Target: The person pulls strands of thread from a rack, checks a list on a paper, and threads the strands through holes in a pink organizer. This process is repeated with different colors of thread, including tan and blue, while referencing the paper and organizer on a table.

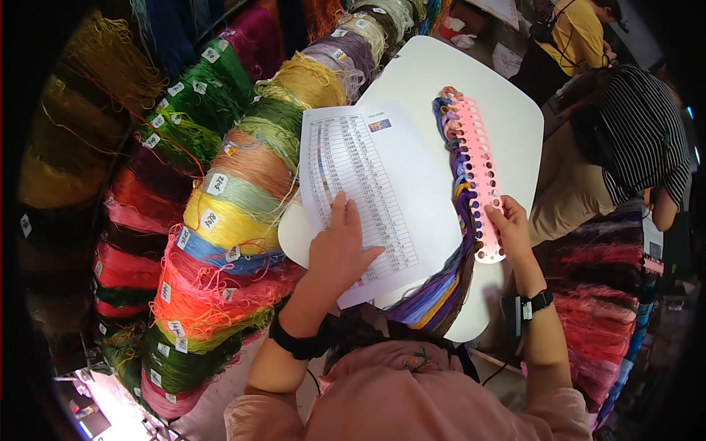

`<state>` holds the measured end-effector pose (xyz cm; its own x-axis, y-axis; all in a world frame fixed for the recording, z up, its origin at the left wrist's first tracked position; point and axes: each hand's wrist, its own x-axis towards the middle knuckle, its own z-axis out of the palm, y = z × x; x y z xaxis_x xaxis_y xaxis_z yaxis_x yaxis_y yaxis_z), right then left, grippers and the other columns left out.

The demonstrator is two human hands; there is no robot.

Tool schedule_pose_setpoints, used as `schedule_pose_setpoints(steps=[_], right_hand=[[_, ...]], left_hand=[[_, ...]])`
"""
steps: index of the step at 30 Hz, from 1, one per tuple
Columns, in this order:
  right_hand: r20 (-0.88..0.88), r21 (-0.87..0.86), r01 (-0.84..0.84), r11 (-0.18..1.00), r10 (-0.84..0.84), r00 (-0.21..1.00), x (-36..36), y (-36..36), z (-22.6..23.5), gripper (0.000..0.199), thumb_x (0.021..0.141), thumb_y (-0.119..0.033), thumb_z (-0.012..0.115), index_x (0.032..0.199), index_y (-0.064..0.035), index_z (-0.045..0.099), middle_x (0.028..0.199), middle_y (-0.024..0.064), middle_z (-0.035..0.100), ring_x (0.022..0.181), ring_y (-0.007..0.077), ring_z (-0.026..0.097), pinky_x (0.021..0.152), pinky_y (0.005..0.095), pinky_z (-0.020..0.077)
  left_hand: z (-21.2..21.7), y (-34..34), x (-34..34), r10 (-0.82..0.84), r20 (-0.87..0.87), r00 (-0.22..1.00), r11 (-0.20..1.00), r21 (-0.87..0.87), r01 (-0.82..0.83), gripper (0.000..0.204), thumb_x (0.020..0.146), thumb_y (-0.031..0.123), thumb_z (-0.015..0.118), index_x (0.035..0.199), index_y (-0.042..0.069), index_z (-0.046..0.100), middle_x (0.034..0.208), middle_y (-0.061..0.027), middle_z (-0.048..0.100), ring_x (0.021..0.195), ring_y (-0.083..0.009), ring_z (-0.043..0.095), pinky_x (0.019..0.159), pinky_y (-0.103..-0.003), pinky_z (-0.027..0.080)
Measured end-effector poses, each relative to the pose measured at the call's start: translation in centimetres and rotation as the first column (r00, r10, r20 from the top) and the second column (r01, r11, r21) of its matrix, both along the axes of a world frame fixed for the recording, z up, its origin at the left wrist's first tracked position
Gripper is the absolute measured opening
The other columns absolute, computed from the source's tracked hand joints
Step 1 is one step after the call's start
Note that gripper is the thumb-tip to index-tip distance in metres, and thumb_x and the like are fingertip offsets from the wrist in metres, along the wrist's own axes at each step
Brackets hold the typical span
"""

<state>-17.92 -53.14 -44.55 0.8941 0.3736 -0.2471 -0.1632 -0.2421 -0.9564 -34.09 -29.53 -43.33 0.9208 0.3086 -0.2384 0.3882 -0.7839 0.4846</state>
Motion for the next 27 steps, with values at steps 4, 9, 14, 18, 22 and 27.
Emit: schedule_pose_setpoints(steps=[4,9,14,18,22,27], right_hand=[[0.053,0.112,-0.023,0.993,0.017,0.998,1.0,-1.4,0.2,0.010,0.077,-0.008,0.052,0.082,0.0009,0.050,0.067,0.0005,0.053,0.053,0.0043,0.049,0.045,0.0182,0.0401],[0.348,-0.190,-0.054,0.980,0.119,0.930,1.8,-1.0,-1.8,0.022,0.072,-0.020,0.058,0.084,-0.0037,0.051,0.062,0.0084,0.050,0.049,0.0104,0.047,0.045,0.0248,0.0420],[0.287,-0.120,-0.339,0.933,0.360,0.888,2.2,-1.8,-0.7,0.040,0.071,-0.022,0.059,0.099,0.0017,0.042,0.070,0.0118,0.053,0.052,0.0139,0.054,0.043,0.0261,0.0440],[0.174,-0.131,-0.420,0.898,0.438,0.882,3.2,-3.4,-0.1,0.045,0.071,-0.020,0.058,0.104,0.0036,0.039,0.065,0.0108,0.055,0.049,0.0150,0.054,0.039,0.0252,0.0438],[0.067,-0.051,-0.497,0.866,0.500,0.864,4.0,-4.9,1.0,0.040,0.075,-0.019,0.054,0.105,0.0030,0.039,0.062,0.0085,0.055,0.048,0.0127,0.054,0.037,0.0240,0.0428],[0.082,0.048,-0.488,0.872,0.484,0.871,4.0,-5.7,0.1,0.034,0.078,-0.021,0.052,0.102,0.0006,0.043,0.062,0.0075,0.054,0.050,0.0105,0.053,0.039,0.0222,0.0417]], left_hand=[[1.4,-0.7,1.2,-0.013,0.013,1.000,1.000,0.025,0.013,0.077,0.063,0.033,0.063,0.118,-0.009,0.027,0.127,-0.0240,0.021,0.095,-0.0349,0.048,0.079,-0.036,0.041],[-0.6,0.3,0.9,-0.042,0.222,0.974,0.997,0.077,0.025,0.073,0.061,0.028,0.066,0.111,-0.013,0.033,0.121,-0.0285,0.029,0.112,-0.0371,0.032,0.092,-0.034,0.029],[-0.2,-1.3,0.9,0.077,0.226,0.971,0.975,0.185,-0.120,0.066,0.062,0.026,0.064,0.109,-0.012,0.037,0.117,-0.0269,0.034,0.108,-0.0359,0.036,0.090,-0.034,0.031],[-1.5,-1.9,1.5,0.170,0.259,0.951,0.951,0.208,-0.227,0.062,0.063,0.026,0.063,0.106,-0.012,0.040,0.114,-0.0263,0.039,0.107,-0.0355,0.038,0.090,-0.035,0.031],[-2.9,-1.6,0.6,0.219,0.381,0.898,0.953,0.113,-0.281,0.056,0.062,0.023,0.065,0.104,-0.008,0.045,0.110,-0.0239,0.043,0.104,-0.0343,0.041,0.089,-0.034,0.032],[-1.1,-2.9,-0.1,0.506,0.393,0.768,0.839,-0.017,-0.544,0.056,0.059,0.020,0.067,0.104,-0.005,0.045,0.107,-0.0222,0.045,0.098,-0.0340,0.044,0.085,-0.037,0.034]])
